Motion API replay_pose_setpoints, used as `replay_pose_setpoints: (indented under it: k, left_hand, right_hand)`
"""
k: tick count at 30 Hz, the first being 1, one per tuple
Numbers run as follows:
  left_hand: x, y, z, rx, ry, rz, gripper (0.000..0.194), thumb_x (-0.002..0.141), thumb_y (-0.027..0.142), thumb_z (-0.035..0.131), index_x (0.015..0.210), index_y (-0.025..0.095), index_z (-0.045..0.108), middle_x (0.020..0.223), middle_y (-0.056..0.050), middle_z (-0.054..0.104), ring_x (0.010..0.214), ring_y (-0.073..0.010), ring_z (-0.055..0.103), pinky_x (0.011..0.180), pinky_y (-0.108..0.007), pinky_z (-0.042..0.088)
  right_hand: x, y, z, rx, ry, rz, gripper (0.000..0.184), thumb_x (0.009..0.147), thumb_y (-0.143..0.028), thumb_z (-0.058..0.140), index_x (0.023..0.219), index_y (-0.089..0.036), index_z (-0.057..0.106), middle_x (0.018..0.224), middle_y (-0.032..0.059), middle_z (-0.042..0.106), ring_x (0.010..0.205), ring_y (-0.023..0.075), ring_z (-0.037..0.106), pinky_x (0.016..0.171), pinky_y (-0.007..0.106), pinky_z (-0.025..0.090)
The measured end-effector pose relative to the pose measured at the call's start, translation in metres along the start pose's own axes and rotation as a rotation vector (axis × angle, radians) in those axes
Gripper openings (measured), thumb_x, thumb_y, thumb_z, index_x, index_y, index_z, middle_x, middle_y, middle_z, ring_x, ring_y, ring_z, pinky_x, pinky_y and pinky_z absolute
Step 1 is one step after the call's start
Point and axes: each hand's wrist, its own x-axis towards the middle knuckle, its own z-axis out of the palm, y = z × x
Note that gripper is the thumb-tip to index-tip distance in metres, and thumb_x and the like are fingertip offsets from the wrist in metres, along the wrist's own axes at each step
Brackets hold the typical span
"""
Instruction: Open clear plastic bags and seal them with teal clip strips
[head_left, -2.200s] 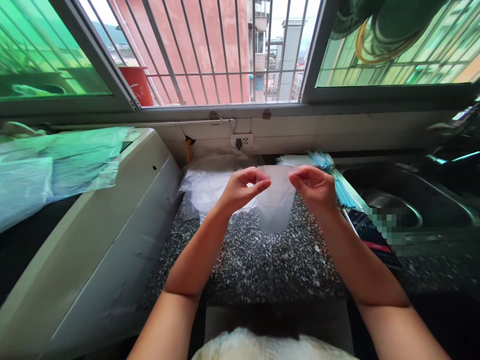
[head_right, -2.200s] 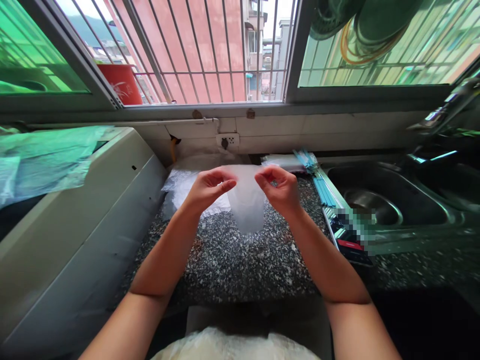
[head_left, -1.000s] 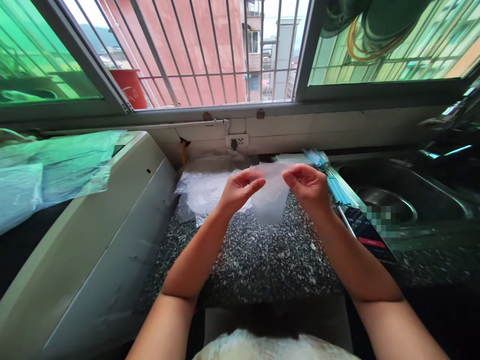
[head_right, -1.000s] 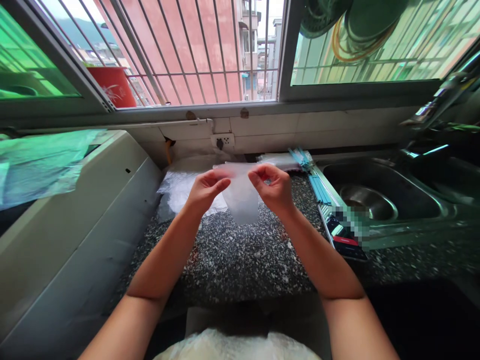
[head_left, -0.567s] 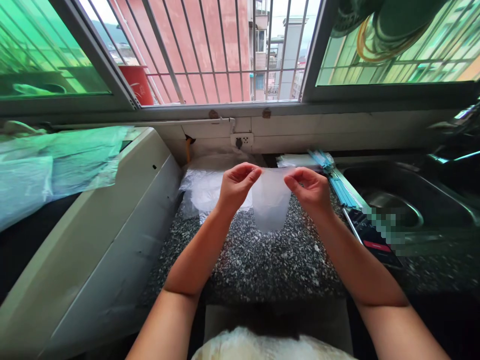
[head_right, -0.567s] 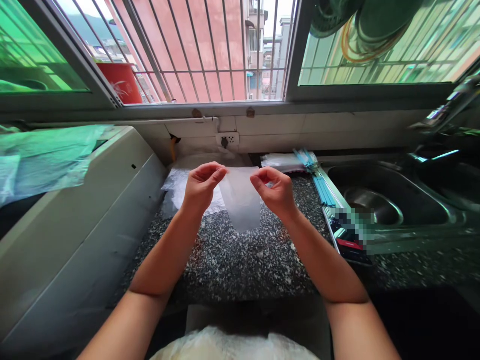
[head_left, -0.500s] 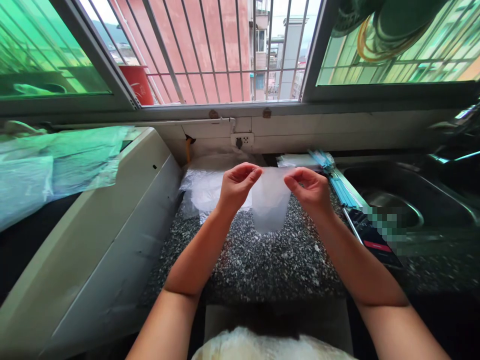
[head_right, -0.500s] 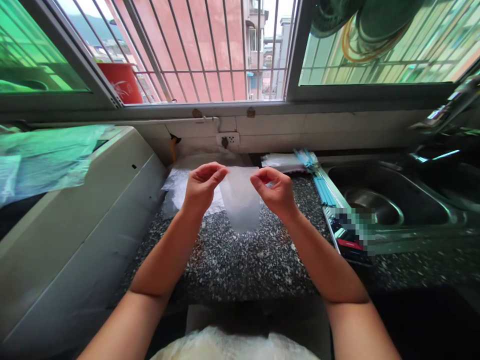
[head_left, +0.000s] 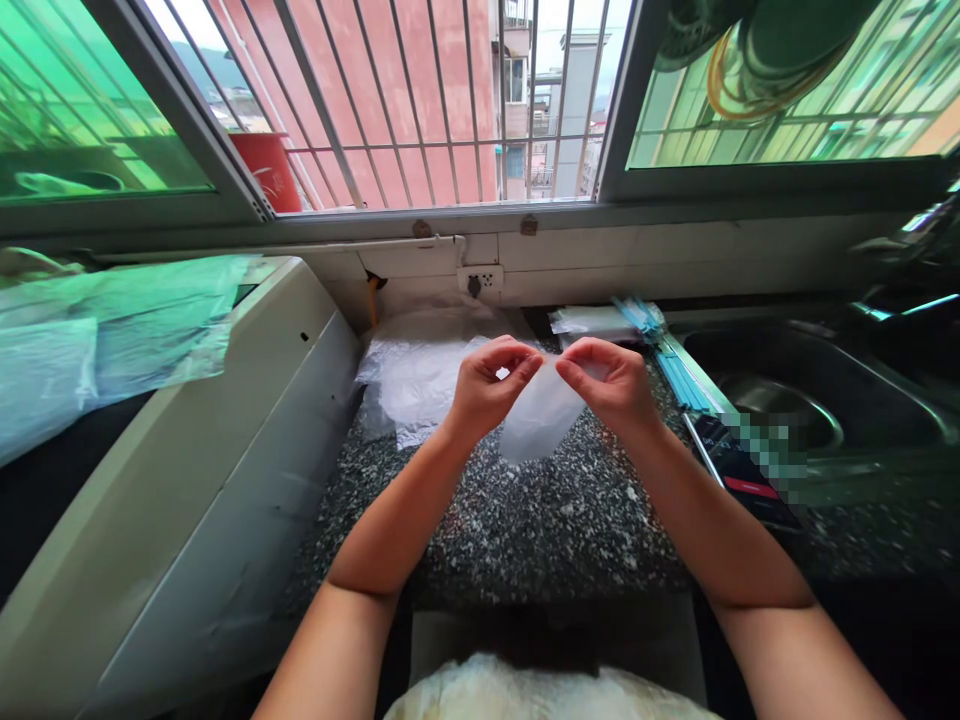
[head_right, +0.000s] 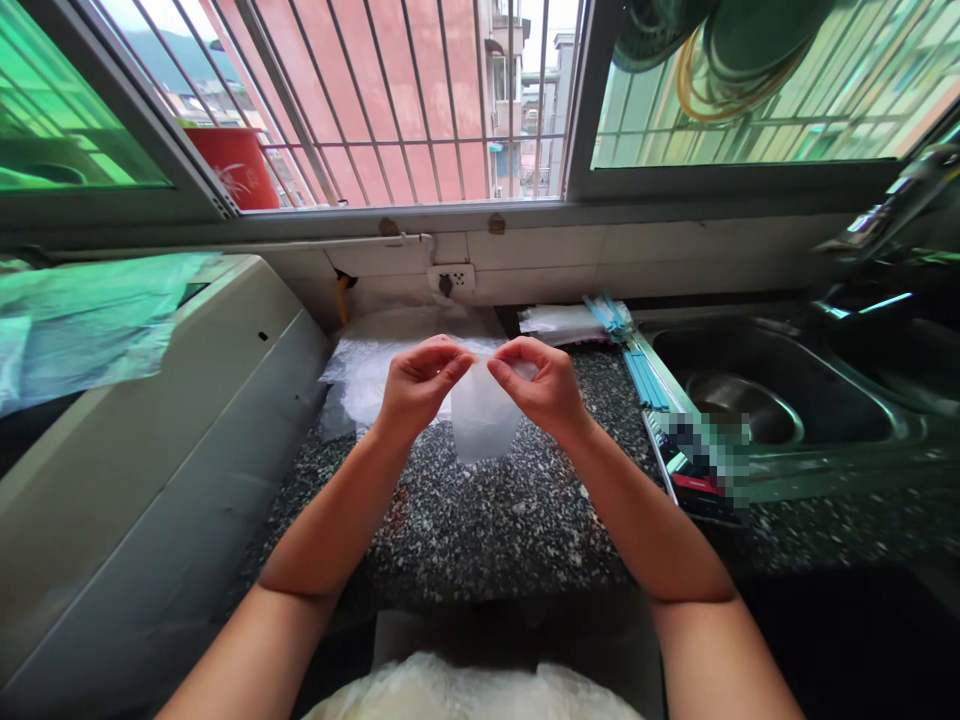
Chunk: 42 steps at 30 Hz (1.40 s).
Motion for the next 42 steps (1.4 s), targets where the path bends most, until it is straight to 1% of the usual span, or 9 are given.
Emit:
replay_pose_setpoints:
  k: [7, 16, 22, 29, 35, 39, 42]
  left_hand:
    - [-0.0001, 0.0072, 0.0003, -0.012, -0.067, -0.067, 0.032, 0.07, 0.049, 0.07, 0.072, 0.017, 0.066, 0.067, -0.001, 0.059, 0.063, -0.0104, 0.052, 0.057, -0.024, 0.044]
    - [0.0007, 0.0032, 0.0009, 0.003, -0.033, -0.043, 0.028, 0.07, 0.044, 0.071, 0.064, 0.017, 0.064, 0.062, 0.0, 0.056, 0.059, -0.0096, 0.049, 0.056, -0.024, 0.042]
    - [0.0024, 0.005, -0.0035, -0.015, 0.002, -0.067, 0.028, 0.07, 0.044, 0.071, 0.064, 0.017, 0.063, 0.06, 0.001, 0.053, 0.056, -0.0084, 0.046, 0.052, -0.023, 0.039]
    - [0.003, 0.0072, -0.0045, -0.046, 0.005, -0.072, 0.025, 0.071, 0.039, 0.072, 0.063, 0.017, 0.063, 0.06, 0.003, 0.053, 0.056, -0.0078, 0.046, 0.054, -0.022, 0.039]
    - [0.0032, 0.0058, -0.0047, -0.063, -0.002, -0.073, 0.027, 0.071, 0.04, 0.072, 0.064, 0.016, 0.062, 0.057, 0.003, 0.052, 0.054, -0.0069, 0.044, 0.051, -0.021, 0.037]
    - [0.003, 0.0075, -0.0049, -0.035, -0.05, -0.088, 0.025, 0.072, 0.041, 0.07, 0.068, 0.017, 0.064, 0.06, 0.002, 0.057, 0.056, -0.008, 0.049, 0.053, -0.021, 0.04]
    - [0.0034, 0.008, -0.0041, -0.002, -0.069, -0.066, 0.023, 0.07, 0.04, 0.072, 0.067, 0.018, 0.064, 0.064, 0.001, 0.06, 0.06, -0.0089, 0.053, 0.057, -0.022, 0.044]
  right_hand:
    - [-0.0012, -0.0017, -0.0003, 0.01, -0.02, 0.012, 0.019, 0.076, -0.036, 0.064, 0.067, -0.02, 0.06, 0.065, -0.0022, 0.061, 0.062, 0.011, 0.054, 0.062, 0.028, 0.046]
    - [-0.0023, -0.0033, 0.0012, -0.035, -0.045, -0.013, 0.016, 0.076, -0.033, 0.064, 0.066, -0.02, 0.059, 0.065, -0.0019, 0.06, 0.064, 0.0112, 0.054, 0.065, 0.028, 0.047]
    - [-0.0014, -0.0006, -0.0006, -0.045, -0.026, -0.034, 0.014, 0.075, -0.034, 0.065, 0.074, -0.021, 0.062, 0.073, -0.0003, 0.064, 0.07, 0.0131, 0.056, 0.069, 0.03, 0.046]
    - [-0.0013, 0.0016, 0.0011, -0.021, 0.0, -0.055, 0.013, 0.077, -0.031, 0.062, 0.069, -0.02, 0.059, 0.067, -0.0022, 0.059, 0.065, 0.0115, 0.053, 0.066, 0.029, 0.045]
    - [-0.0008, 0.0029, 0.001, -0.03, 0.005, -0.083, 0.013, 0.077, -0.029, 0.062, 0.069, -0.02, 0.059, 0.065, -0.0025, 0.057, 0.064, 0.0111, 0.051, 0.065, 0.028, 0.044]
    - [-0.0018, 0.0009, 0.001, -0.049, -0.008, -0.091, 0.012, 0.078, -0.028, 0.061, 0.069, -0.02, 0.059, 0.065, -0.0023, 0.056, 0.064, 0.011, 0.05, 0.064, 0.028, 0.043]
    - [-0.0028, -0.0006, 0.002, -0.077, -0.024, -0.094, 0.013, 0.078, -0.028, 0.061, 0.068, -0.02, 0.058, 0.066, -0.0021, 0.057, 0.064, 0.011, 0.05, 0.064, 0.028, 0.043]
